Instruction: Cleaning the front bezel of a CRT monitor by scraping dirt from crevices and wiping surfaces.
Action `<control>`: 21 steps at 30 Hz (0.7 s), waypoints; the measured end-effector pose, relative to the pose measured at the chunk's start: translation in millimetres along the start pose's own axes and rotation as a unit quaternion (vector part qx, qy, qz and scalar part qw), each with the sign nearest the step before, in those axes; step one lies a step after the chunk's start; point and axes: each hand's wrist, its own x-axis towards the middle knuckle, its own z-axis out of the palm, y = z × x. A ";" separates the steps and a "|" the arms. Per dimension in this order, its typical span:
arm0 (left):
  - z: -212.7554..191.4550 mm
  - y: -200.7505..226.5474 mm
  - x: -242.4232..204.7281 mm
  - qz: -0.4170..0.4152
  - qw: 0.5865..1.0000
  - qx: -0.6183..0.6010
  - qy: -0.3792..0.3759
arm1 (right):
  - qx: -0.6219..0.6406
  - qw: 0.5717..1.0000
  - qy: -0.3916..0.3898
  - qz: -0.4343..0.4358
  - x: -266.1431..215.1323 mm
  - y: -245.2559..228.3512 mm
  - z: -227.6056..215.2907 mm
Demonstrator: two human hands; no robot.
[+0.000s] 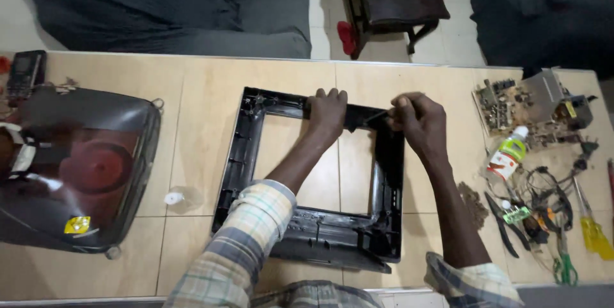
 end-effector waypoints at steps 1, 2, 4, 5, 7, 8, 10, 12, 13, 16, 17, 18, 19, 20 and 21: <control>0.3 0.2 2.3 -0.004 1.000 0.001 0.001 | 0.001 1.000 -0.003 -0.003 -0.2 5.1 -1.4; 1.1 0.3 4.8 -0.009 1.000 0.002 -0.009 | 0.040 0.999 0.000 0.024 -0.2 10.7 -2.4; 1.9 1.3 6.0 -0.018 1.000 0.003 -0.025 | 0.080 0.995 -0.001 0.056 -0.8 22.3 -6.2; 1.4 2.0 5.0 -0.019 1.000 0.006 -0.020 | 0.077 0.996 0.007 0.041 -1.6 28.4 -8.8; 1.0 2.8 1.9 -0.019 1.000 0.008 -0.016 | 0.074 0.997 0.016 0.028 -3.7 25.7 -12.7; 0.4 2.6 -0.4 -0.017 1.000 0.009 -0.023 | 0.077 0.996 0.023 0.024 -4.8 16.4 -14.2; 2.4 3.2 5.3 -0.015 1.000 0.010 -0.025 | 0.079 0.996 0.032 0.016 -1.2 0.5 -20.3; 13.5 2.4 8.6 -0.010 1.000 0.006 -0.028 | 0.073 0.997 0.038 -0.009 -1.3 -10.5 -23.8; 12.3 1.8 8.9 -0.009 1.000 0.006 -0.028 | 0.073 0.997 0.039 -0.010 1.1 -6.5 -24.3; 8.1 1.3 5.8 -0.005 0.999 -0.002 -0.035 | 0.048 0.998 0.022 -0.030 5.2 3.6 -22.4; 5.2 1.8 3.7 -0.008 0.999 0.006 -0.033 | 0.007 0.998 0.014 -0.058 5.5 5.1 -19.9; 2.2 2.2 1.5 -0.011 0.999 0.014 -0.031 | -0.034 0.996 0.005 -0.085 5.8 6.6 -17.3; 6.1 2.5 3.6 -0.011 0.999 0.013 -0.031 | -0.035 0.996 0.004 -0.085 6.9 11.2 -12.4; 9.9 2.7 5.6 -0.009 0.999 0.010 -0.033 | -0.060 0.992 0.001 -0.108 7.9 15.7 -7.4; 13.1 1.2 8.5 -0.008 0.999 0.007 -0.034 | -0.085 0.987 -0.002 -0.133 10.3 19.9 -1.3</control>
